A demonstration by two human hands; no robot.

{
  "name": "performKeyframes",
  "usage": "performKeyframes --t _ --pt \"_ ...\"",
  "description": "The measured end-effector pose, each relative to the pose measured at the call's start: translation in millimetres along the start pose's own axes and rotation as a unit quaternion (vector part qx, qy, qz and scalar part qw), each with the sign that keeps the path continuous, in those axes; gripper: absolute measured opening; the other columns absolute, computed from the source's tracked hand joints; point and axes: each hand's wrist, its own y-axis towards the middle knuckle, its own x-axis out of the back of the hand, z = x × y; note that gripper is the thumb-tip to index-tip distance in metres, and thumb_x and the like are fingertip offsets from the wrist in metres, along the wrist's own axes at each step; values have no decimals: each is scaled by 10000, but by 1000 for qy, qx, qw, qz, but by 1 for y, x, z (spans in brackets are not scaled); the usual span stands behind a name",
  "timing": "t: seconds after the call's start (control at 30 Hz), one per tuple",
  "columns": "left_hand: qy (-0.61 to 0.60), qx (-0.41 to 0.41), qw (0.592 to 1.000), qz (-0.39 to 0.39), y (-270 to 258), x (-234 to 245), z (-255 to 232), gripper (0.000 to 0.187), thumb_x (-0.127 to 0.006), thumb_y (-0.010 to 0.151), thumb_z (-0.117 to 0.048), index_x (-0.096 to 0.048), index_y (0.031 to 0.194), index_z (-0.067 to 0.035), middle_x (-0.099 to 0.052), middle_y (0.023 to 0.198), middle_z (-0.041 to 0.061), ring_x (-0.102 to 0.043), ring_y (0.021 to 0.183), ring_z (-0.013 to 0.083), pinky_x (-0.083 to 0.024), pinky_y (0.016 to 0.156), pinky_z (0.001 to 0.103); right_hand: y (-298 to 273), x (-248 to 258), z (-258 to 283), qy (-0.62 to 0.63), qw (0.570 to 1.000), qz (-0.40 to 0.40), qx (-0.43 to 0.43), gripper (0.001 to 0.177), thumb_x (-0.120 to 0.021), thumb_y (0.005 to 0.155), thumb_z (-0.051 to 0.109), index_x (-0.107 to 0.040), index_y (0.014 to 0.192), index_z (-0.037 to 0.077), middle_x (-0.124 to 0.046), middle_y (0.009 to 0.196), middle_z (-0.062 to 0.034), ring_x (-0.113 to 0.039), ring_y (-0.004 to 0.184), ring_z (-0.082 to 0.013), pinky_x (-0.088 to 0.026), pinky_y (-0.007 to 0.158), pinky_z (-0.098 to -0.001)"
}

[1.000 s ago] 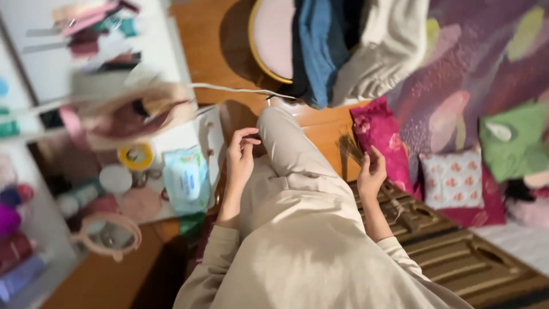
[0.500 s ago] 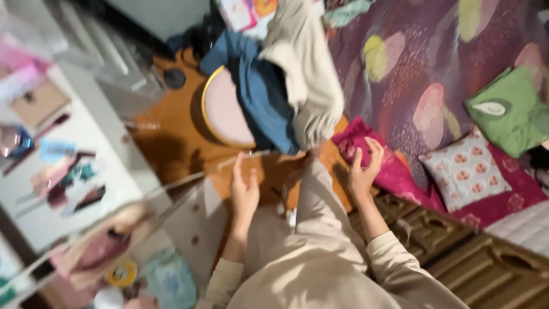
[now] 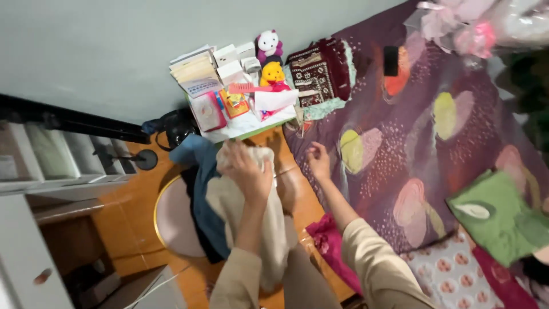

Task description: Organize and clean various makeup items and tools on a vanity desk.

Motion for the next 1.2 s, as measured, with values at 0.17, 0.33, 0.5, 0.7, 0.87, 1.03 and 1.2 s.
performKeyframes --t 0.17,0.33,0.5,0.7,0.87,1.03,1.2 --pt "153 70 986 -10 8 -27 7 811 -712 860 -332 -406 1549 -33 -297 1664 175 -243 1512 466 -121 1161 740 74 -74 57 -443 859 241 91 488 -682 871 158 -590 1350 144 -164 1622 -262 -570 1157 -469 -485 976 -532" --pt "155 41 986 -51 6 -21 3 649 -657 943 -301 -485 1508 -33 -363 1652 176 -278 1548 445 -81 1204 741 167 -153 -16 -570 748 272 203 389 -610 891 128 -694 1261 209 -48 1688 -180 -552 1270 -450 -468 1024 -588" --pt "178 34 982 -52 7 -20 3 601 -657 929 -296 -548 1460 -36 -436 1597 189 -322 1522 441 -62 1201 730 234 -193 -25 -574 742 309 153 252 -598 925 116 -733 1135 82 -63 1747 -153 -580 1306 -369 -526 1030 -465" --pt "179 44 982 -45 8 -19 3 583 -664 928 -305 -565 1440 -44 -467 1572 177 -354 1501 444 -58 1208 724 279 -183 -69 -432 816 353 154 365 -717 839 43 -633 1189 -21 -633 1218 -281 -627 1103 -415 -491 956 -458" --pt "160 48 984 -54 9 -18 0 552 -663 948 -293 -575 1445 -69 -492 1559 165 -390 1491 418 -25 1208 733 210 -155 59 -234 877 141 396 271 -679 906 -58 -698 1170 1 -692 1064 -202 -675 1003 -364 -552 882 -433" --pt "121 28 990 -70 9 -15 -1 541 -678 927 -315 -583 1404 -78 -524 1520 125 -436 1445 399 -29 1172 742 144 -112 162 -82 947 65 302 323 -728 975 -12 -622 1278 16 -684 1047 -120 -645 879 -172 -535 753 -317" --pt "-201 45 974 -96 -7 9 9 494 -642 1045 -310 -532 1454 -55 -538 1544 138 -456 1510 363 -315 1291 487 20 -45 239 201 968 117 96 428 -670 1046 21 -579 1463 45 -638 1058 -63 -564 861 -102 -452 747 -233"
